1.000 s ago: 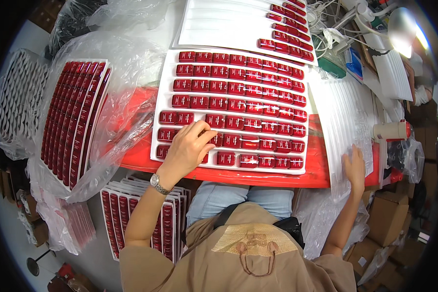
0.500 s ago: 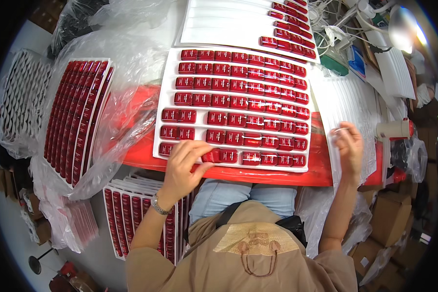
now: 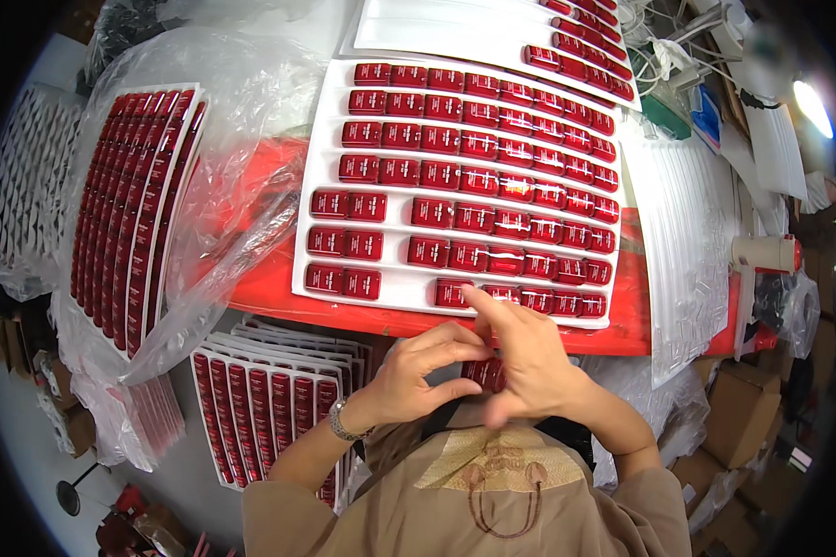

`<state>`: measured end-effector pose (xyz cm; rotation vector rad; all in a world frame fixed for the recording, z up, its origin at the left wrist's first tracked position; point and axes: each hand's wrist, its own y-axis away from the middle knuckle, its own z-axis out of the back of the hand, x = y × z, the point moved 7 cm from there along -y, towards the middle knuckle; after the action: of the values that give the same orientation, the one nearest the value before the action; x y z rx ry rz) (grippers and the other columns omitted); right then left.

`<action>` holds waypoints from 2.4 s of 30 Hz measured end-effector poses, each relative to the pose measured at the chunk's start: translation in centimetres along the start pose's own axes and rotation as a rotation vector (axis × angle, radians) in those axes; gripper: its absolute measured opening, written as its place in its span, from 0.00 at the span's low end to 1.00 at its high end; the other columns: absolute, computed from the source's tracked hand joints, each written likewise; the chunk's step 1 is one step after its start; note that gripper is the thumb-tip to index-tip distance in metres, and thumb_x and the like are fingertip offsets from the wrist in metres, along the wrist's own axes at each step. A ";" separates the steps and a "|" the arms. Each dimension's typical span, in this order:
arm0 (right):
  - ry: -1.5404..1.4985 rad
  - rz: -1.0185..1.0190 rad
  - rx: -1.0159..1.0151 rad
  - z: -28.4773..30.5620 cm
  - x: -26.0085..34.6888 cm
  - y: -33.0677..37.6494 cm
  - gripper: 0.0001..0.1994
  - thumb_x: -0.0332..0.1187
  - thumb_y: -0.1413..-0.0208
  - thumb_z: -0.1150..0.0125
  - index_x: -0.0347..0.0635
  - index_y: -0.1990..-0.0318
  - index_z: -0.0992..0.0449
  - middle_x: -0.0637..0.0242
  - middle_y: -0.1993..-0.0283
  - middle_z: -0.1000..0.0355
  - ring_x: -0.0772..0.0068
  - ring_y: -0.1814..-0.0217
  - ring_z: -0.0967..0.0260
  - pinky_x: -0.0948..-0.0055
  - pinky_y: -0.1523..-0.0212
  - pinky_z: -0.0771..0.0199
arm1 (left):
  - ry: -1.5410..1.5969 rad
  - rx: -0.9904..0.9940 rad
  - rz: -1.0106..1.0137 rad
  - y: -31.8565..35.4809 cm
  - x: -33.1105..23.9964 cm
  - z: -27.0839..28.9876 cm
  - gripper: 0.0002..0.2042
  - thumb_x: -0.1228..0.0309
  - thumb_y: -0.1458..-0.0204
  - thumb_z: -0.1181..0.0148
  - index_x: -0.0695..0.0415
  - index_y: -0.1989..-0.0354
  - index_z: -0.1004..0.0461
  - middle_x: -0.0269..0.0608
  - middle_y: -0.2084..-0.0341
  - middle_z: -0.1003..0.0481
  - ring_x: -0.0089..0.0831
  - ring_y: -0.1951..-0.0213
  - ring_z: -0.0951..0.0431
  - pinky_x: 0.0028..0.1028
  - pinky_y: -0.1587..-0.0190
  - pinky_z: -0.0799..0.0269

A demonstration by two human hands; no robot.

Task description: Sort and organize small red component housings into a white plastic tray and prepare a new tray.

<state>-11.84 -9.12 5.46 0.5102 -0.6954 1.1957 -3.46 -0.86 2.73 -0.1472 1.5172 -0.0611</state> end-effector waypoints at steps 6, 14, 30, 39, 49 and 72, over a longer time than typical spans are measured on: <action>0.459 -0.642 -0.547 13.4 -11.8 12.3 0.28 0.44 0.42 0.49 0.31 0.41 0.41 0.50 0.47 0.35 0.54 0.47 0.36 0.59 0.44 0.40 | -1.062 -0.221 -0.074 -0.8 -1.7 5.8 0.17 0.69 0.61 0.34 0.55 0.59 0.24 0.34 0.64 0.30 0.33 0.60 0.31 0.36 0.55 0.39; 0.898 -0.781 -0.504 13.3 -17.6 21.1 0.20 0.32 0.43 0.47 0.35 0.45 0.36 0.47 0.47 0.36 0.46 0.46 0.39 0.58 0.45 0.40 | -0.971 -0.087 -0.053 -1.6 -0.4 5.8 0.17 0.70 0.60 0.35 0.56 0.57 0.25 0.34 0.65 0.29 0.32 0.59 0.31 0.38 0.52 0.42; -1.085 -0.458 -0.862 12.8 -16.1 9.0 0.16 0.34 0.40 0.49 0.34 0.48 0.34 0.64 0.61 0.30 0.75 0.66 0.32 0.78 0.66 0.31 | -1.099 -0.112 0.024 0.7 -0.5 10.3 0.15 0.71 0.62 0.33 0.56 0.62 0.25 0.35 0.63 0.29 0.35 0.55 0.33 0.36 0.50 0.44; -1.392 -0.326 -0.585 5.4 -10.5 -3.3 0.18 0.41 0.38 0.55 0.37 0.49 0.32 0.67 0.65 0.30 0.79 0.68 0.36 0.78 0.69 0.34 | -0.779 -0.428 -0.024 0.9 -1.0 9.5 0.17 0.75 0.61 0.33 0.57 0.59 0.27 0.37 0.62 0.27 0.33 0.56 0.30 0.31 0.53 0.39; -0.454 0.234 -0.532 4.1 0.3 -1.0 0.16 0.26 0.56 0.32 0.36 0.57 0.24 0.51 0.55 0.26 0.71 0.69 0.25 0.77 0.74 0.26 | 0.688 -0.369 -0.009 -1.4 0.9 0.5 0.19 0.83 0.55 0.37 0.66 0.53 0.31 0.41 0.54 0.33 0.29 0.53 0.29 0.28 0.49 0.32; -0.891 -0.404 -0.623 6.7 -8.8 2.3 0.07 0.29 0.38 0.53 0.38 0.56 0.34 0.63 0.67 0.26 0.89 0.75 0.41 0.86 0.77 0.42 | -1.089 -0.283 -0.048 -5.0 0.6 13.2 0.13 0.69 0.59 0.35 0.58 0.64 0.23 0.36 0.63 0.28 0.35 0.57 0.31 0.36 0.53 0.41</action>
<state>-17.24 -18.87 3.73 0.6041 -1.5690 0.2795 10.02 -5.13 3.42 -0.3716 0.4264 0.1763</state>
